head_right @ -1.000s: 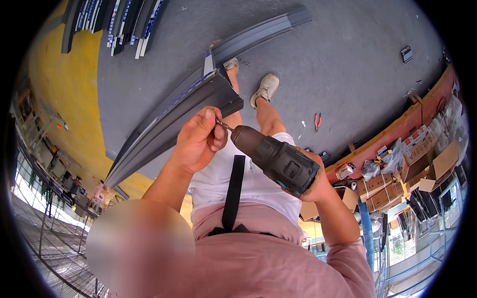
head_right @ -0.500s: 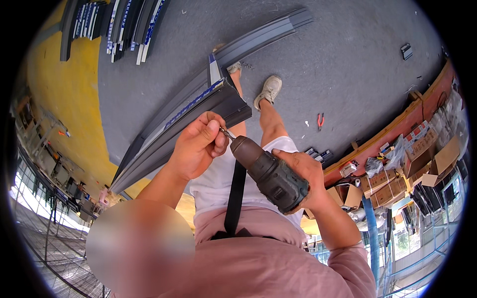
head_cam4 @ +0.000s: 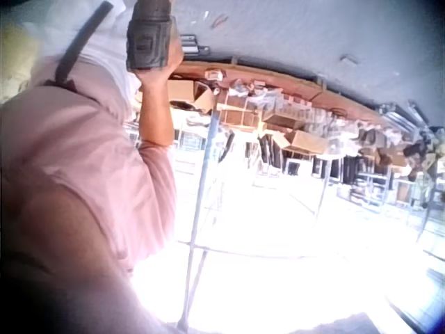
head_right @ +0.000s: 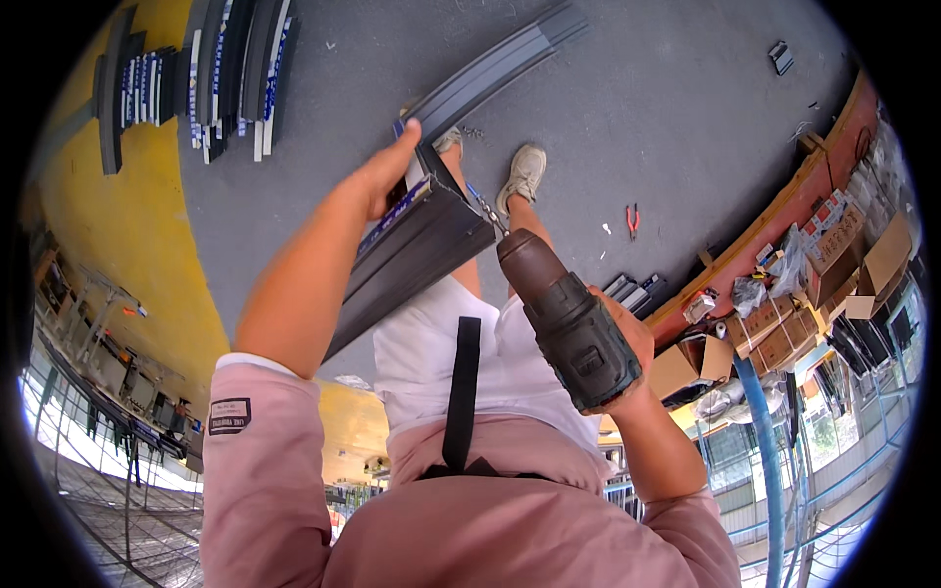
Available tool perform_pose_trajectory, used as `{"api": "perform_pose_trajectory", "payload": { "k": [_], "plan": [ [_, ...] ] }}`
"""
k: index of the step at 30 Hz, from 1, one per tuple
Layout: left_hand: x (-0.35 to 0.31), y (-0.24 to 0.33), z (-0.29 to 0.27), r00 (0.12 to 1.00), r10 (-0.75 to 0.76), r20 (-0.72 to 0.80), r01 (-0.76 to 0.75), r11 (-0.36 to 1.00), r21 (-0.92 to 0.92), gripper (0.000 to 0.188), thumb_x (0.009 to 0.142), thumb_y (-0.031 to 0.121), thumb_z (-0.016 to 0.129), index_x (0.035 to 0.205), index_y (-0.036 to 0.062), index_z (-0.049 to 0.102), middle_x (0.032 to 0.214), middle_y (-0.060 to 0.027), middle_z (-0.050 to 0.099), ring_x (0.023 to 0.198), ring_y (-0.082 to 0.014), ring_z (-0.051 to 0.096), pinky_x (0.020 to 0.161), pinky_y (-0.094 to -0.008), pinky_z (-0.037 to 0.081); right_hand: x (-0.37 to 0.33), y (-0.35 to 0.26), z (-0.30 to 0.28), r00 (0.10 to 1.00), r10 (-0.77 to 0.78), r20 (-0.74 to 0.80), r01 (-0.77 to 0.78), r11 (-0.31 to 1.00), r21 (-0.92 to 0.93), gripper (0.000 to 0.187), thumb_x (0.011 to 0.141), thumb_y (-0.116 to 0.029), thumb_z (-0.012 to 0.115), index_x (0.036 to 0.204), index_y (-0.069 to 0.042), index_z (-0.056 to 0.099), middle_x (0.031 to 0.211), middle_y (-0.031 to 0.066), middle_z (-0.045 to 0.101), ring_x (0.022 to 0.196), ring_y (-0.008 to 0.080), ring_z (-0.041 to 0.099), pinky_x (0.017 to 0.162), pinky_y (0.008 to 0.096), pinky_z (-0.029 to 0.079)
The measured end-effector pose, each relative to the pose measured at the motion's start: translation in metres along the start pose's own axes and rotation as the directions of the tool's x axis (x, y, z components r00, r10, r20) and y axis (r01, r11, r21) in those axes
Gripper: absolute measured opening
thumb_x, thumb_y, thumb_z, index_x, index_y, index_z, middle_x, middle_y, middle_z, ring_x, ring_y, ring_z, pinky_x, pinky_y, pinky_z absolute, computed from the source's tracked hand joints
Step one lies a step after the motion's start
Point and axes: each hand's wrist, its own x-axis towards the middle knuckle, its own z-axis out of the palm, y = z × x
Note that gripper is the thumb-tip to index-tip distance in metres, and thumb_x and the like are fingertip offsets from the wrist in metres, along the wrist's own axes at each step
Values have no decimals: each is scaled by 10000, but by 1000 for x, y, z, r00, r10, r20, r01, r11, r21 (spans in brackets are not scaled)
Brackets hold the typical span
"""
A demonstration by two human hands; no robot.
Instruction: The person assembles a window frame using metal profiles and a cordless drill. They align the profiles, insert screws, and tighten them to form a rectangular structure. The person handles the frame parts on the floor and occasionally stands to adjust the assembly.
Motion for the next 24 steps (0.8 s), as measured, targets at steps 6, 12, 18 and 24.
{"api": "perform_pose_trajectory", "payload": {
  "k": [6, 12, 18, 24],
  "plan": [
    [-9, 6, 10, 994, -66, 91, 64, 998, 26, 322, 889, 358, 643, 884, 37, 635, 766, -101, 650, 639, -221, 659, 564, -370, 557, -9, 0, 12, 992, 120, 30, -124, 960, 251, 565, 647, -99, 799, 1172, 40, 644, 1074, 145, 707, 916, 272, 706, 832, 336, 548],
    [-17, 5, 15, 999, 37, 38, -35, 999, -34, 323, 783, 128, 602, 979, -127, 602, 760, -162, 611, 600, -249, 634, 531, -403, 547, -6, 3, 17, 997, 69, 15, -70, 954, 293, 649, 618, -128, 811, 1197, 88, 612, 1080, 165, 700, 920, 272, 700, 852, 344, 535],
    [-21, 14, 18, 996, 75, 53, -76, 997, 22, 380, 781, 173, 609, 996, -140, 610, 797, -184, 643, 619, -264, 649, 541, -408, 535, -1, -1, 15, 996, 93, 4, -85, 893, 441, 759, 555, -144, 826, 1237, 91, 590, 1110, 183, 690, 929, 284, 694, 865, 346, 523],
    [-18, 13, 14, 989, 122, 78, -126, 991, 42, 435, 795, 213, 634, 1021, -154, 585, 751, -178, 638, 569, -237, 640, 491, -387, 532, 10, -9, 13, 998, 17, -59, 5, 939, 344, 783, 513, -155, 819, 1235, 62, 609, 1060, 163, 699, 884, 319, 701, 821, 355, 533]
  ]
}}
